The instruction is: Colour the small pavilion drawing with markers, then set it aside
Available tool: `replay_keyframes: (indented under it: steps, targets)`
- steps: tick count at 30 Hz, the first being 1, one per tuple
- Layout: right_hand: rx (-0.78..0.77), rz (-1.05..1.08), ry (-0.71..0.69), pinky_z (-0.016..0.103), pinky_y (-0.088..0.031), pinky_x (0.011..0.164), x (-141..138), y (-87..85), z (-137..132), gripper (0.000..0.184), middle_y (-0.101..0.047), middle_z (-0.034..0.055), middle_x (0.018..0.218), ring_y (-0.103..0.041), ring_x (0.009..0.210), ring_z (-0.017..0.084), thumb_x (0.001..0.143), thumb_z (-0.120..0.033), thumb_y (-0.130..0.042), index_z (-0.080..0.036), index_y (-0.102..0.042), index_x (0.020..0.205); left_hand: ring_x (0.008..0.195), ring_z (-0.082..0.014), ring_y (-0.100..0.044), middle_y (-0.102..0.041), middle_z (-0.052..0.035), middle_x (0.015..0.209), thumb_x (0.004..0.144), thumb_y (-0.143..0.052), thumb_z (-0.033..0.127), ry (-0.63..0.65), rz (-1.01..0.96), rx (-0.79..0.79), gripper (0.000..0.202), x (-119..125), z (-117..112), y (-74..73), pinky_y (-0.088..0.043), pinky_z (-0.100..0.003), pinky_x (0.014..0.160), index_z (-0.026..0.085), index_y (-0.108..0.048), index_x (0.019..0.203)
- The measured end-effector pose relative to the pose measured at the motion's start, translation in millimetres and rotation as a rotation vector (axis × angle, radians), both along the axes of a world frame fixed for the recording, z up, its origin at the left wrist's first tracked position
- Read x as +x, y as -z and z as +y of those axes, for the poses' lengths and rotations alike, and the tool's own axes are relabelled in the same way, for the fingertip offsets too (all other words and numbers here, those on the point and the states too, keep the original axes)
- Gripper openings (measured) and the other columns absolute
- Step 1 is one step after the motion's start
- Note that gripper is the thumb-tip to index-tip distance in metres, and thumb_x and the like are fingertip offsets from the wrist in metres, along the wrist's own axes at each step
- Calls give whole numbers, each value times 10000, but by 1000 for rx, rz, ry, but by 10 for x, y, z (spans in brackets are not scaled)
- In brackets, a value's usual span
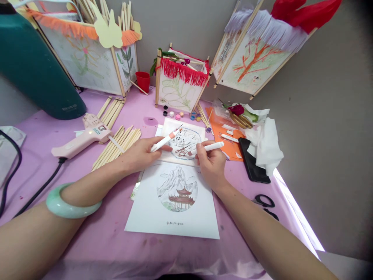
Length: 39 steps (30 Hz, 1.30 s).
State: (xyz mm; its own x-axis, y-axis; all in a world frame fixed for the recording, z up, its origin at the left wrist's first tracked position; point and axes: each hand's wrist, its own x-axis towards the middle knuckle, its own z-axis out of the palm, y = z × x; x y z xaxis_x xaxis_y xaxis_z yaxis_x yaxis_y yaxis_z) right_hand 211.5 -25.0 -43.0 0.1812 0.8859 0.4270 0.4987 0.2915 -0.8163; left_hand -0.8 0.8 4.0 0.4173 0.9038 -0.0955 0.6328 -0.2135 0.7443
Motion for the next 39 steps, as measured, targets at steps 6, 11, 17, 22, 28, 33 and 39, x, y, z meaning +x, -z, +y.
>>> replay_keyframes:
  steps: [6,11,17,22,28,33,39]
  targets:
    - [-2,-25,3,233,-405,526,11,-8,-1,200,-546,-15,618,-490,528,102,849,-359,-505,-196,-496,734,898,-198,-591,-659,7,1118,738,-443,192,-6,-8,7,451,3,2,5,-418,-287,759,247,-620,1149]
    - [18,-49,-18,231,-409,526,11,4,7,172,-560,-9,640,-503,547,105,837,-339,-516,-194,-508,745,934,-203,-587,-657,14,1128,743,-440,190,3,-14,8,452,5,4,5,-415,-286,754,250,-612,1157]
    - [20,-72,-12,228,-402,516,3,5,7,170,-552,-19,617,-489,513,95,836,-339,-518,-190,-512,754,950,-213,-581,-657,17,1124,740,-449,187,-14,-3,5,440,10,3,8,-410,-291,761,254,-627,1136]
    - [12,-64,-26,224,-396,502,1,0,4,176,-562,-15,608,-502,511,97,833,-340,-519,-190,-507,742,907,-201,-585,-659,11,1122,738,-451,187,-15,-9,7,467,1,13,16,-411,-285,743,251,-605,1174]
    - [-9,-46,-35,225,-387,494,7,17,7,192,-554,-19,578,-490,498,102,839,-354,-514,-195,-497,732,753,-162,-582,-666,12,1104,737,-442,192,-3,-3,-7,513,-4,11,26,-398,-255,627,252,-559,1232]
    - [-10,-40,-8,231,-397,512,19,8,5,200,-541,-20,581,-494,515,107,846,-367,-506,-199,-491,737,800,-169,-581,-667,10,1087,732,-446,195,-7,-6,6,436,0,15,35,-396,-254,654,246,-636,1120]
    - [-2,-35,23,231,-397,517,17,-1,0,187,-536,-25,575,-485,509,104,846,-352,-503,-202,-489,736,641,-132,-538,-677,17,1048,730,-444,200,-17,-1,-13,454,6,7,23,-369,-241,570,255,-620,1145]
